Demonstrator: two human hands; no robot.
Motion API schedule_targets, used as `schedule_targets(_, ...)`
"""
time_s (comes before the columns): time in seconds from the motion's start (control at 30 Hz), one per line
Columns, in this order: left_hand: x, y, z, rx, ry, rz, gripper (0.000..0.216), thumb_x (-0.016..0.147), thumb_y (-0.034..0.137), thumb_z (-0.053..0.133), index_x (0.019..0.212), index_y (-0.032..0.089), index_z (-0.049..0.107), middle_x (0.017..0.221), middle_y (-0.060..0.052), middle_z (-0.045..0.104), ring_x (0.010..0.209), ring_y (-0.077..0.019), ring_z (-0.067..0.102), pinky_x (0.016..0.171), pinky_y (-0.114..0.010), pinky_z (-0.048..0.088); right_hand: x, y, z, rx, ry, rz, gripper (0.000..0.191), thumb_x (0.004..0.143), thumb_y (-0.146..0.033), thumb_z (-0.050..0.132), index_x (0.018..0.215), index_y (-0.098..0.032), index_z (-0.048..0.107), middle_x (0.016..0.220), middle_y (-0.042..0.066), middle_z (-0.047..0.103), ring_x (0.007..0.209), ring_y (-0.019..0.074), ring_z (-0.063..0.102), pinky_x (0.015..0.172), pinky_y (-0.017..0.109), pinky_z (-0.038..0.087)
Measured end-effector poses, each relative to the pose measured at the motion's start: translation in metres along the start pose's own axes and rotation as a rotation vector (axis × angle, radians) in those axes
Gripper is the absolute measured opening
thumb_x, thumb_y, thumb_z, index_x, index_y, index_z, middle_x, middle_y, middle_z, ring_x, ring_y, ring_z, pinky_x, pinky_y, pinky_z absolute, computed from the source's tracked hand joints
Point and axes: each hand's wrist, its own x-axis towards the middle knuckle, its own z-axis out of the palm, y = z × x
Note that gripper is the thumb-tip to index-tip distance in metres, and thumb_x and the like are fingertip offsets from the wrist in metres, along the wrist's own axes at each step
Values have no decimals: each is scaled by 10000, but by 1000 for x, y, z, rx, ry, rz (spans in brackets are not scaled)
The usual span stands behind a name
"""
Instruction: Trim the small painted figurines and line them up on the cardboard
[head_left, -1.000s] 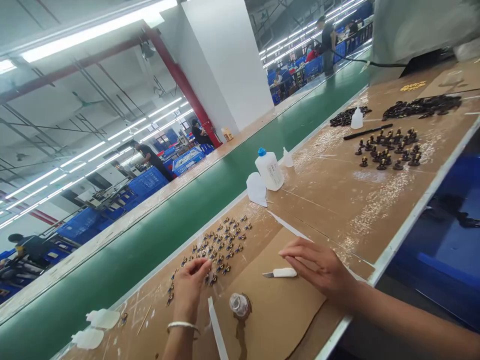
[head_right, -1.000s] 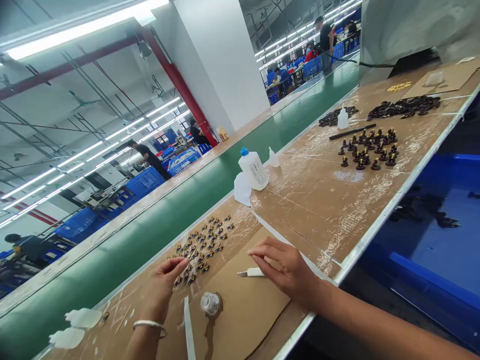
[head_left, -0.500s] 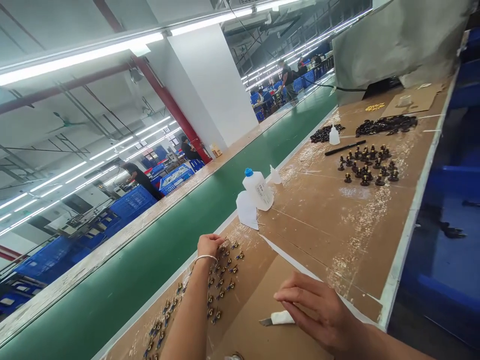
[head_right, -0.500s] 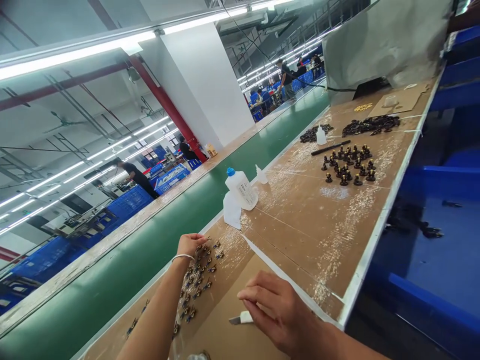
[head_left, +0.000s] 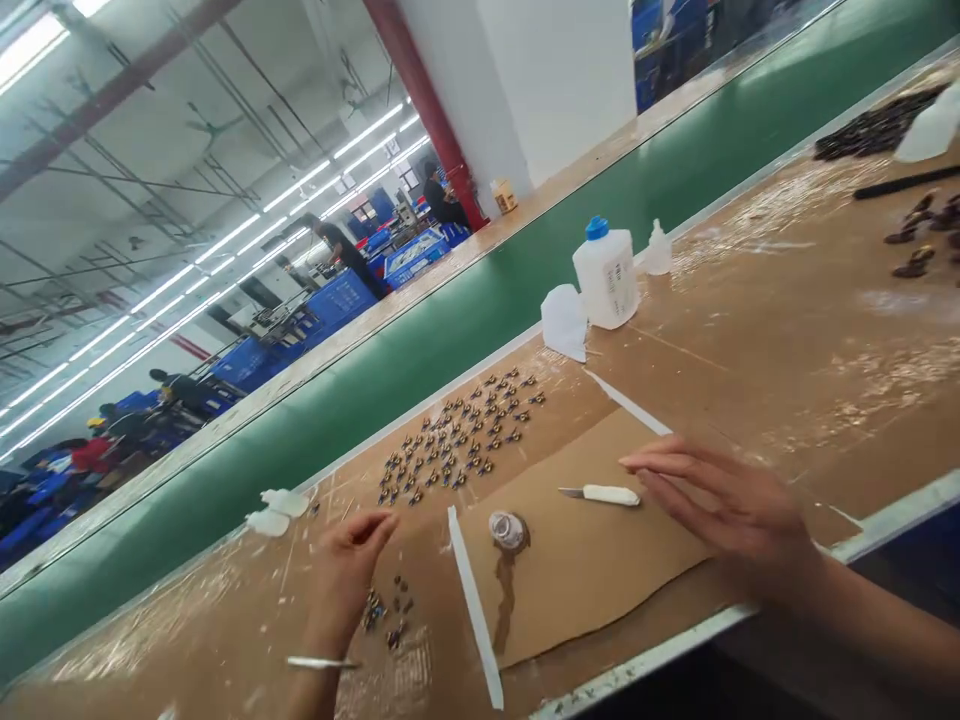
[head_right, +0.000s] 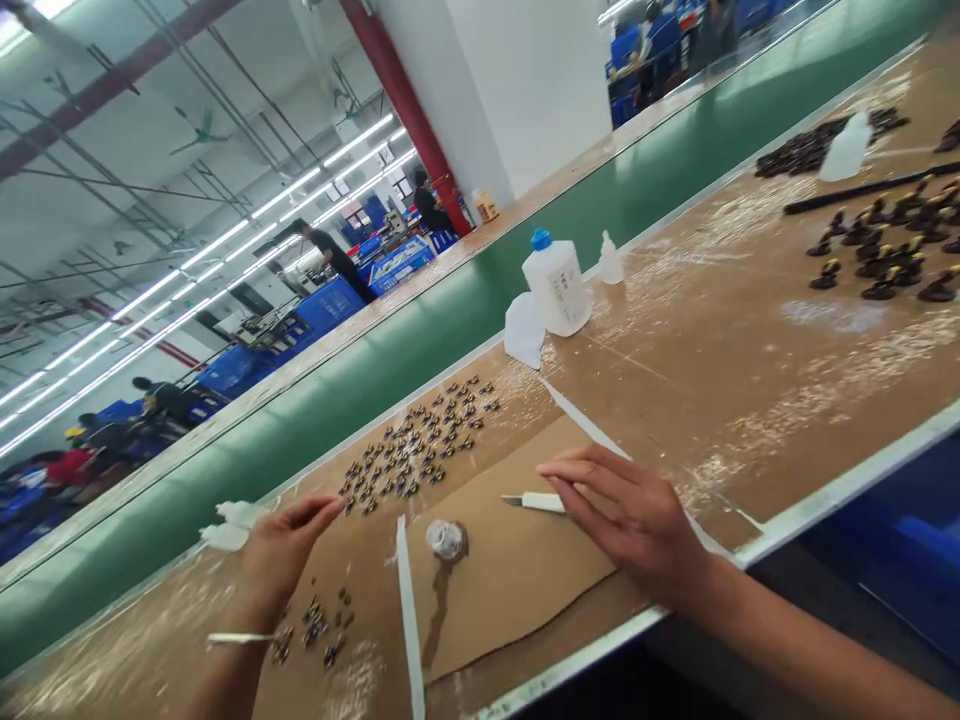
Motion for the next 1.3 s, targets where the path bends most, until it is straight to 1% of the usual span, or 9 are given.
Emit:
schedule_targets(0.07,-44,-27,-8,55,10,-25,287,657,486,643,681,210,720,731,-31,715,718,-221,639,680,-308,473,-2,1,1,-27,6,-1,212,836,-95,556,1003,-210,617,889,30,641,815,118,623,727,214,510)
schedule_targets(0.13,-75,-48,-9,114,8,-32,265,689,473,616,669,229,717,735,-28,708,705,-218,634,669,-315,471,-3,1,3,-60,21,0,206,827,-93,567,985,-215,622,891,22,646,811,114,624,744,216,501)
schedule_targets(0.23,-95,-70,-7,190,36,-8,252,736,448,577,721,240,719,799,-37,705,776,-228,630,737,-345,468,-3,1,5,-98,30,-18,186,823,-122,580,967,-228,629,886,18,656,798,120,630,738,229,500)
schedule_targets(0.4,-88,-86,-2,297,48,107,231,799,375,525,760,244,711,800,-29,691,804,-223,591,787,-379,441,-3,3,6,-140,39,-14,140,832,-167,583,944,-232,635,878,26,664,789,125,633,724,237,499)
schedule_targets(0.6,-76,-90,8,409,30,264,207,824,309,520,787,222,704,791,-41,687,793,-222,573,737,-362,433,-5,7,6,-185,16,0,122,840,-165,580,934,-220,635,882,28,662,783,110,629,729,218,485)
schedule_targets(0.8,-74,-93,13,513,31,350,199,836,269,522,774,202,699,751,-54,667,768,-214,559,707,-344,410,-5,7,6,-157,19,26,143,818,-128,596,927,-208,644,884,26,658,797,115,626,743,229,485)
schedule_targets(0.97,-73,-92,14,552,29,374,194,840,239,515,776,193,691,751,-60,649,759,-220,536,703,-352,385,-5,7,6,-126,14,27,155,813,-116,602,935,-203,644,893,33,657,810,120,625,742,235,488)
schedule_targets(1.1,-73,-96,15,516,29,365,205,848,252,495,790,184,680,766,-63,646,768,-218,542,711,-348,398,-7,8,6,-114,23,44,158,814,-139,602,942,-219,649,883,21,657,793,130,625,721,248,489)
schedule_targets(1.3,-72,-101,12,402,42,283,224,842,312,487,780,190,665,747,-48,636,746,-215,556,708,-355,421,-5,9,9,-73,28,44,180,811,-141,597,951,-241,650,870,2,650,773,138,620,699,266,491)
